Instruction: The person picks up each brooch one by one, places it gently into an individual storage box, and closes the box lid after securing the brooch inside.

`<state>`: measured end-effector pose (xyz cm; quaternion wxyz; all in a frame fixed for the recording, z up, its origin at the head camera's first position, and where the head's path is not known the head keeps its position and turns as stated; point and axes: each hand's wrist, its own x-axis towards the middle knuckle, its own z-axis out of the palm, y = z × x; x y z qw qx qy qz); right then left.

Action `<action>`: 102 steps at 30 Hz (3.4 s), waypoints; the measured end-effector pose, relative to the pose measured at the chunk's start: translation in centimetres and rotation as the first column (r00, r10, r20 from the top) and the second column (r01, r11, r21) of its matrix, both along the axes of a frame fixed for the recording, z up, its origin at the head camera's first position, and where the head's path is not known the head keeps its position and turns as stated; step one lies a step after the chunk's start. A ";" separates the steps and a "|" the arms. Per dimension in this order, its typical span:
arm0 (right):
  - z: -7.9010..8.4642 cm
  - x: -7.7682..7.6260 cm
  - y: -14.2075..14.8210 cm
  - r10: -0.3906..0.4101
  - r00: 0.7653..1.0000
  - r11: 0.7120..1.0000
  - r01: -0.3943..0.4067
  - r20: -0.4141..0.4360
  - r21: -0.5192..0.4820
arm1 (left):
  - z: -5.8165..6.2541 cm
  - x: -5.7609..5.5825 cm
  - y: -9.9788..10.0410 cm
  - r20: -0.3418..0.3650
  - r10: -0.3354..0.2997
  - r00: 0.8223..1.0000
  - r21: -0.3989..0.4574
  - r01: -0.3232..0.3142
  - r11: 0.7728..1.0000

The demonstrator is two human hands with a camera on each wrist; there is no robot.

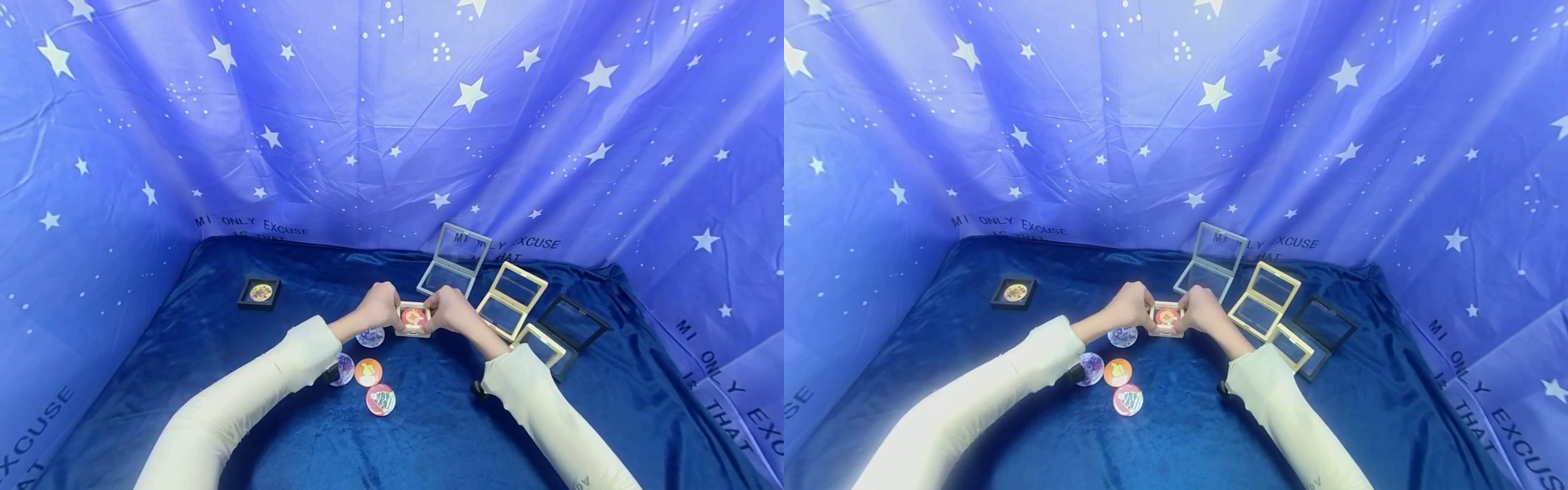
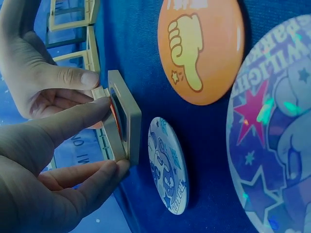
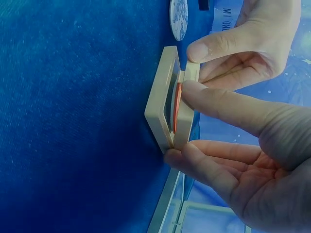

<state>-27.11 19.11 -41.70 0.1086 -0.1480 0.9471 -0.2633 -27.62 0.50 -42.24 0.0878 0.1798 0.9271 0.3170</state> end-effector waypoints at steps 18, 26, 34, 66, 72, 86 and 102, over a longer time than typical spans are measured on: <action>-0.3 0.5 -0.6 -0.010 0.998 0.999 0.013 -0.066 0.044 | -0.5 0.6 0.3 -0.056 0.028 0.998 -0.007 -0.028 1.000; -0.3 0.8 -0.8 -0.031 0.996 0.999 0.034 -0.083 0.034 | -0.8 0.9 0.3 -0.066 0.049 0.997 -0.018 -0.051 0.999; -0.4 1.0 -0.9 -0.053 0.995 0.997 0.058 -0.085 0.048 | -1.2 1.2 0.3 -0.079 0.065 0.995 0.017 -0.064 0.998; -0.9 1.1 -0.8 -0.151 0.986 0.989 0.151 -0.070 -0.003 | -1.4 1.5 0.5 -0.106 0.084 0.991 0.058 -0.078 0.995; -1.4 1.2 -0.9 -0.118 0.986 0.993 0.118 -0.121 -0.010 | -1.7 1.5 0.5 -0.122 0.084 0.989 0.050 -0.079 0.996; -1.3 1.5 -1.1 -0.108 0.980 0.994 0.107 -0.170 -0.015 | -2.1 1.6 0.5 -0.138 0.071 0.988 0.050 -0.065 0.997; -1.4 1.7 -1.2 -0.145 0.982 0.989 0.145 -0.123 -0.008 | -2.4 1.8 0.4 -0.130 0.075 0.989 0.095 -0.063 0.994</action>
